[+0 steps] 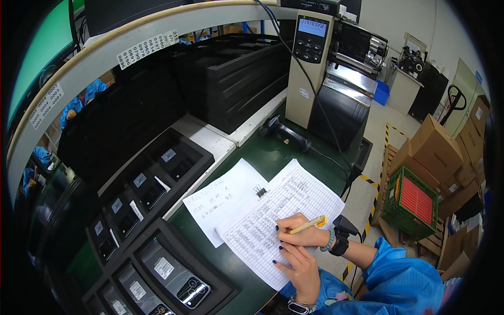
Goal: The recorder is scanning mobile devices, checking documents, and logging information on a datasheet at a production workstation.
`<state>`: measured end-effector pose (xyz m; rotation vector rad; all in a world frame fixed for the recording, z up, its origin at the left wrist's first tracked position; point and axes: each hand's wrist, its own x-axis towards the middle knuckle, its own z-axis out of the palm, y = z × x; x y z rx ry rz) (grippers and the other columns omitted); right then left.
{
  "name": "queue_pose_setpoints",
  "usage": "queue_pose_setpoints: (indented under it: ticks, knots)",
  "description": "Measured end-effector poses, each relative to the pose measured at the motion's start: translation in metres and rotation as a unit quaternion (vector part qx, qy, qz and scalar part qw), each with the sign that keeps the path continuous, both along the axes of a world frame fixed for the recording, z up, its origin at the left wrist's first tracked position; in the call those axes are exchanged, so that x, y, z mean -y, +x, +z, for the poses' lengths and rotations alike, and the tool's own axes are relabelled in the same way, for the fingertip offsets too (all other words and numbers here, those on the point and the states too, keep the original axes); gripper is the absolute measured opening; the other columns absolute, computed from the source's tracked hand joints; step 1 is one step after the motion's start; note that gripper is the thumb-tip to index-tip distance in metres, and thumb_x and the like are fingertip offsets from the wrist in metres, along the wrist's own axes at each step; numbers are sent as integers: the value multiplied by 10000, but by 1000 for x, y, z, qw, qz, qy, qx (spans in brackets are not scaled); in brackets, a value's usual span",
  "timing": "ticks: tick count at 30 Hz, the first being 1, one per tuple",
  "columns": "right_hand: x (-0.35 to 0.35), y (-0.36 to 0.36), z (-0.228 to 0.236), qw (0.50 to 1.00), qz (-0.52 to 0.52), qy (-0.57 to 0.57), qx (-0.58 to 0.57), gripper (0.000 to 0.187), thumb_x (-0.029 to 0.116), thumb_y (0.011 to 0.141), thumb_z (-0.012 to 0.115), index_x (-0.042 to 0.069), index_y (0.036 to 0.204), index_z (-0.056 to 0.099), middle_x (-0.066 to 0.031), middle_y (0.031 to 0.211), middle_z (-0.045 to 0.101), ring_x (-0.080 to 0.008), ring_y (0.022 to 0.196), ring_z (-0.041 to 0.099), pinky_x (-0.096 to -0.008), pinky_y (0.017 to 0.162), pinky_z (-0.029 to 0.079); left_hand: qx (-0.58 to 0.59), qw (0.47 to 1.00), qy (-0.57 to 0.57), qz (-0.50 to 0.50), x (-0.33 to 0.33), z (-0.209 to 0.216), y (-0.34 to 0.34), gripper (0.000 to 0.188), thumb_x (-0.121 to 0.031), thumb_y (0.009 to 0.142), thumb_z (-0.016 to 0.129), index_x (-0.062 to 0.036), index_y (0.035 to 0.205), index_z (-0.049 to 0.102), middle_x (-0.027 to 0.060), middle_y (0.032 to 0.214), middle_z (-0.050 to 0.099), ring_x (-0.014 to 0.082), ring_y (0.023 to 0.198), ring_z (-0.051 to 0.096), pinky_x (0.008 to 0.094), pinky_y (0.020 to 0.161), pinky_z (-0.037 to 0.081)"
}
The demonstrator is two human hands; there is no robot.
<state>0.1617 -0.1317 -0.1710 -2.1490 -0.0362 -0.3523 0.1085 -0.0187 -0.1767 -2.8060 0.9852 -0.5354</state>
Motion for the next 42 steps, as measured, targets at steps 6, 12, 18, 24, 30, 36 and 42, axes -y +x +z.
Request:
queue_pose_setpoints:
  ticks: [6,12,18,24,30,36,42]
  knots:
    - [-1,1,2,1000,-1,-1,0,217,79,748,571,34,606,413,-70,483,444,-139,409,431,-277,410,366,13,1000,16,-1,0,1,1,356,-173,848,459,16,1129,571,182,1161,558,249,1043,541,490,849,453]
    - [0,0,1,1000,4,-13,0,205,73,743,571,31,606,424,-72,483,448,-138,406,440,-276,411,370,8,1000,20,-5,-1,2,1,356,-172,848,457,15,1129,574,183,1161,558,248,1042,541,492,855,448]
    - [0,0,2,1000,-8,-11,4,204,71,740,564,27,599,422,-73,485,456,-148,407,456,-279,414,376,15,1000,18,-1,0,1,0,364,-171,849,456,18,1139,569,185,1163,559,251,1046,538,490,854,447]
    - [1,0,3,1000,-9,-18,0,205,74,741,558,22,597,421,-73,492,467,-151,415,463,-279,421,379,12,1000,15,-7,-1,2,0,376,-166,851,453,25,1157,560,188,1177,556,257,1050,536,492,852,447]
    - [6,0,-1,998,-30,62,1,203,54,741,559,17,598,421,-50,499,457,-102,440,428,-264,426,351,17,1000,11,-4,0,-3,0,347,-165,856,451,-3,1139,570,190,1184,552,268,1052,535,513,860,438]
    - [17,3,-3,994,-31,108,-6,198,37,736,563,17,597,424,-27,510,445,-74,469,400,-249,437,328,-14,999,-29,-12,2,0,0,343,-156,845,472,-12,1144,555,192,1194,531,276,1084,525,513,842,450]
    - [12,2,0,994,-21,106,-12,193,43,740,558,21,603,425,-27,506,441,-78,466,396,-251,437,325,-4,1000,-6,-15,10,1,2,356,-169,845,466,9,1139,557,175,1178,546,255,1045,532,546,830,441]
